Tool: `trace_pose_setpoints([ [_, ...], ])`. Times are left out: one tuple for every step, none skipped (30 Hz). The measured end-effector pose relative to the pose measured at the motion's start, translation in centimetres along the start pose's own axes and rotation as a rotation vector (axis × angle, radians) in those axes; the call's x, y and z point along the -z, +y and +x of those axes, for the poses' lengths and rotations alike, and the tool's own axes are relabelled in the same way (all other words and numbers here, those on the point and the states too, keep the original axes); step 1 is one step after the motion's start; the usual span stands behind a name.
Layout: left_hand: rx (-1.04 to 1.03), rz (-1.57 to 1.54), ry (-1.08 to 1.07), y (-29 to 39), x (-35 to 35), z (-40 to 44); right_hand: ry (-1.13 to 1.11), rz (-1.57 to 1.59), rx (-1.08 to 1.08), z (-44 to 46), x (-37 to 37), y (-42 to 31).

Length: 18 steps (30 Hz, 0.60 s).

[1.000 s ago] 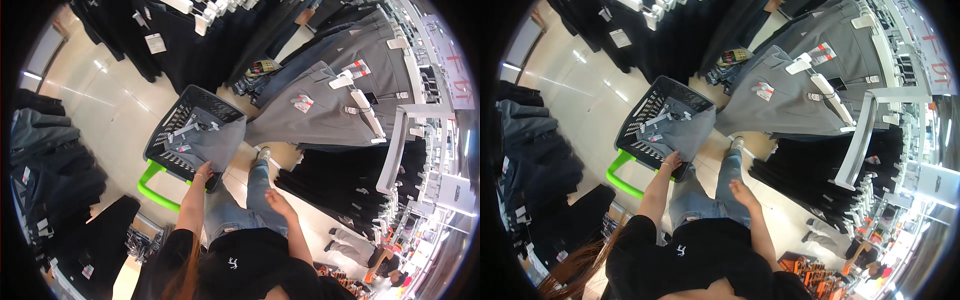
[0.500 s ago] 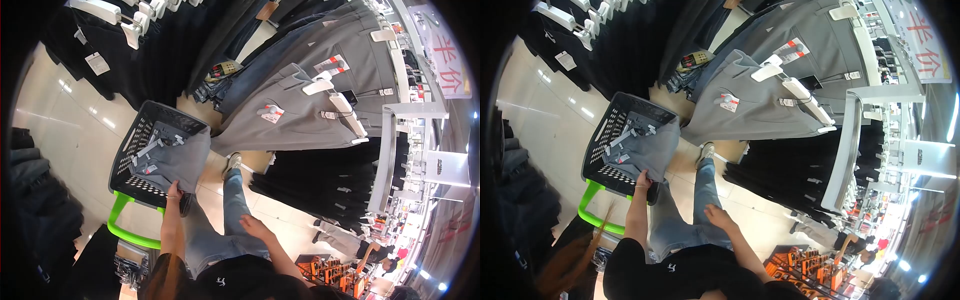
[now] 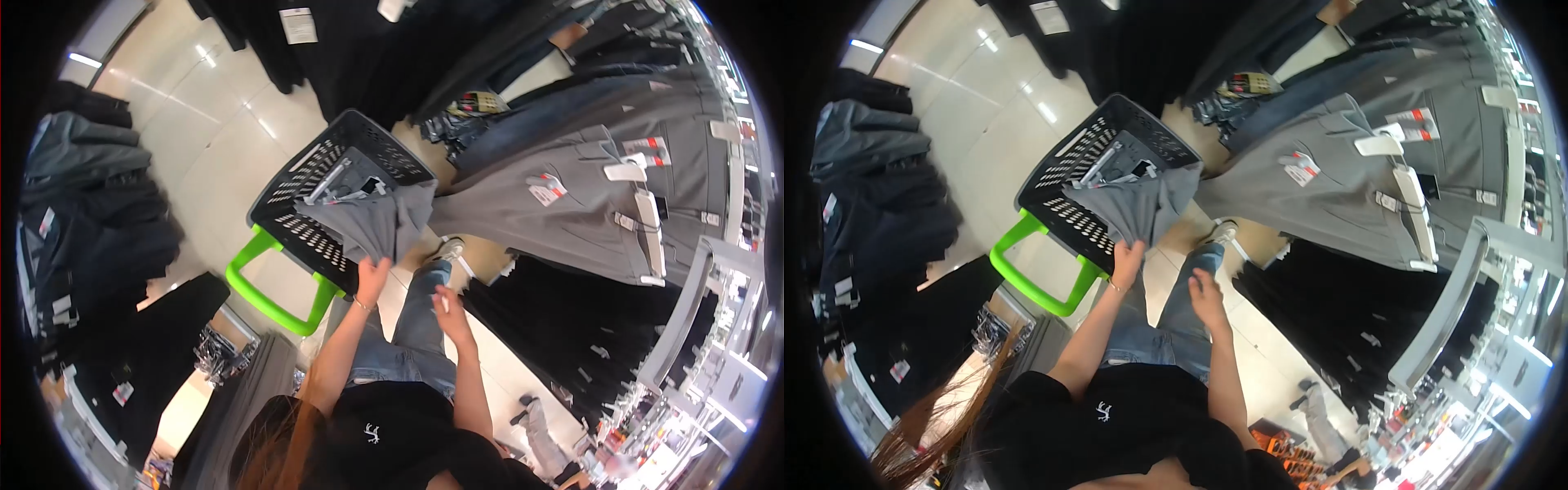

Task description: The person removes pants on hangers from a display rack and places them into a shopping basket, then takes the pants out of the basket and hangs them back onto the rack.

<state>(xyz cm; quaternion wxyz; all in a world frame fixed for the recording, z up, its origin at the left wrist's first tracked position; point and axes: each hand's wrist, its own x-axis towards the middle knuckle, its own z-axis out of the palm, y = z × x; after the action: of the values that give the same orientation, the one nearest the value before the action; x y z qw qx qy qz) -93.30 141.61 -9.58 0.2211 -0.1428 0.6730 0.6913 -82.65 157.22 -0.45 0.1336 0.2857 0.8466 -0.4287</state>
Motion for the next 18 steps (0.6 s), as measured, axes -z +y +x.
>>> trace_pose_setpoints([
  [-0.007, -0.001, 0.020, 1.4, 0.3, -1.0, 0.064, 0.062, 0.057, 1.1, 0.4, -0.6],
  [-0.175, 0.043, -0.036, 3.3, 0.6, -2.0, 0.131, 0.124, 0.113, 2.2, 0.9, -1.4],
  [-0.344, 0.088, -0.091, 5.3, 0.9, -3.1, 0.165, 0.179, 0.090, 3.1, 1.2, -2.2],
  [-0.293, 0.049, -0.165, 7.7, 1.4, -4.4, 0.158, 0.180, 0.110, 4.4, 1.4, -2.2],
  [-0.243, 0.013, -0.241, 10.5, 2.1, -6.0, 0.188, 0.288, 0.063, 5.8, 1.4, -1.9],
  [-0.142, 0.117, -0.363, 13.9, 2.7, -7.8, 0.217, 0.403, 0.014, 7.1, 1.5, -2.0],
  [-0.461, 0.151, -0.398, 14.8, 2.6, -8.8, 0.215, 0.416, 0.028, 8.1, 1.9, -3.0],
  [-0.553, 0.116, -0.335, 17.5, 2.0, -10.7, 0.169, 0.444, 0.019, 9.0, 2.3, -4.2],
  [-0.588, 0.150, -0.685, 17.9, 2.7, -11.5, 0.123, 0.471, 0.008, 9.7, 2.9, -5.4],
  [-0.594, 0.040, -0.851, 18.6, 2.5, -12.5, 0.127, 0.488, 0.015, 11.2, 2.5, -4.6],
  [-0.715, -0.037, -0.913, 20.0, 1.8, -13.6, -0.060, 0.538, -0.089, 13.3, 1.5, -2.4],
  [-0.726, -0.089, -1.049, 20.5, 1.4, -14.5, -0.248, 0.585, -0.193, 14.4, 0.6, -1.4],
  [-0.725, -0.169, -1.147, 21.3, 0.9, -15.3, -0.193, 0.469, -0.271, 13.0, 0.7, -4.4],
  [-0.673, -0.096, -1.280, 21.6, 0.9, -15.7, -0.184, 0.496, -0.269, 11.9, 0.8, -5.4],
  [-0.657, -0.144, -1.346, 21.9, 0.3, -15.9, -0.279, 0.322, -0.322, 10.9, 0.7, -6.1],
  [-0.641, -0.186, -1.416, 22.3, -0.4, -16.0, -0.368, 0.151, -0.367, 10.1, 0.8, -6.9],
  [-0.634, -0.151, -1.451, 22.3, -0.7, -16.1, -0.351, 0.194, -0.358, 9.1, 0.9, -7.7],
  [-0.582, -0.232, -1.435, 21.9, -0.7, -16.4, -0.319, 0.335, -0.354, 7.4, 1.2, -8.6],
])
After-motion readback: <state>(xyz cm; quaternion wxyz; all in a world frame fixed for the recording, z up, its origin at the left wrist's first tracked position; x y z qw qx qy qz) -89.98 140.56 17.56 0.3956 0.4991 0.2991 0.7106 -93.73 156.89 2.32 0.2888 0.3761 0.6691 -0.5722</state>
